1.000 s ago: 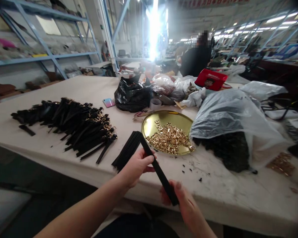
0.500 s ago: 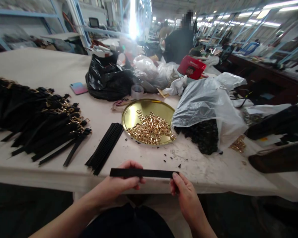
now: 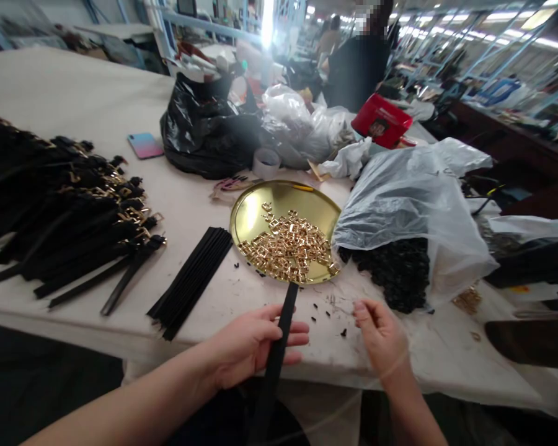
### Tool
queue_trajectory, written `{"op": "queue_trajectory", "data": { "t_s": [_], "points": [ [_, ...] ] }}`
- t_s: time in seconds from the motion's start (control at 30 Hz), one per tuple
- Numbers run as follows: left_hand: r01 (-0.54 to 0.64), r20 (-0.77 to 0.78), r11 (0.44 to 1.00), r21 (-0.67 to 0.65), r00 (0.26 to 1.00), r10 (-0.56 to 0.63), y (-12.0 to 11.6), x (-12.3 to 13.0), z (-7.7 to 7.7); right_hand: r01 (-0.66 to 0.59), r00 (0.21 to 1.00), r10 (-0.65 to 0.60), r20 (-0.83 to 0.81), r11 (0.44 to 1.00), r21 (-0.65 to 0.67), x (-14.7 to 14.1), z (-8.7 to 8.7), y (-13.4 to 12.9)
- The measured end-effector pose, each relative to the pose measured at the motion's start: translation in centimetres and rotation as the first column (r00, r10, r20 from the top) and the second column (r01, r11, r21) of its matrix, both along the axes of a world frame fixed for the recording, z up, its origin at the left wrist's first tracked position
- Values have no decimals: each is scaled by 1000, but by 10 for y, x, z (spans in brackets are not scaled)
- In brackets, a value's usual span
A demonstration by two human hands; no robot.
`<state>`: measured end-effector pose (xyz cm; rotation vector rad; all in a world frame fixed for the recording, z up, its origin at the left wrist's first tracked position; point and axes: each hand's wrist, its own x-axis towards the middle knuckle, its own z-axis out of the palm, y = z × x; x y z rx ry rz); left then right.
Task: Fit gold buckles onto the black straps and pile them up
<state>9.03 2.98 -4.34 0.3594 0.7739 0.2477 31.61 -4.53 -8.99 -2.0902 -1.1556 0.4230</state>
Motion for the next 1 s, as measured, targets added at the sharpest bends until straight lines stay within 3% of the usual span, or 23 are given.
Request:
{"op": "queue_trajectory", "data": {
  "t_s": [0.07, 0.13, 0.3, 0.43, 0.7, 0.83, 1.0],
  "points": [
    [-21, 49, 999, -42, 999, 23, 4, -1, 1, 87, 973, -86, 212, 996, 5, 34, -4, 2],
    [-38, 87, 997, -73, 995, 44, 5, -1, 0, 125, 888, -124, 442, 992, 28, 63, -7, 6],
    [-75, 162, 990, -116, 982, 93, 3, -1, -8, 108, 694, 11, 720, 987, -119, 97, -14, 25],
    [-92, 194, 986, -141, 974, 118, 0, -3, -10, 92, 622, 83, 778, 980, -178, 91, -17, 34],
    [-185, 125, 957, -221, 968, 216, -9, -8, -5, 121, 580, 105, 808, 970, -212, 86, -6, 37],
    [-234, 111, 944, -230, 958, 265, -14, -11, -3, 93, 623, 231, 748, 927, -364, 91, -5, 40],
    [-346, 42, 923, -168, 933, 357, -18, -16, 1, 78, 684, 185, 705, 943, -323, 83, 0, 42]
  ]
}}
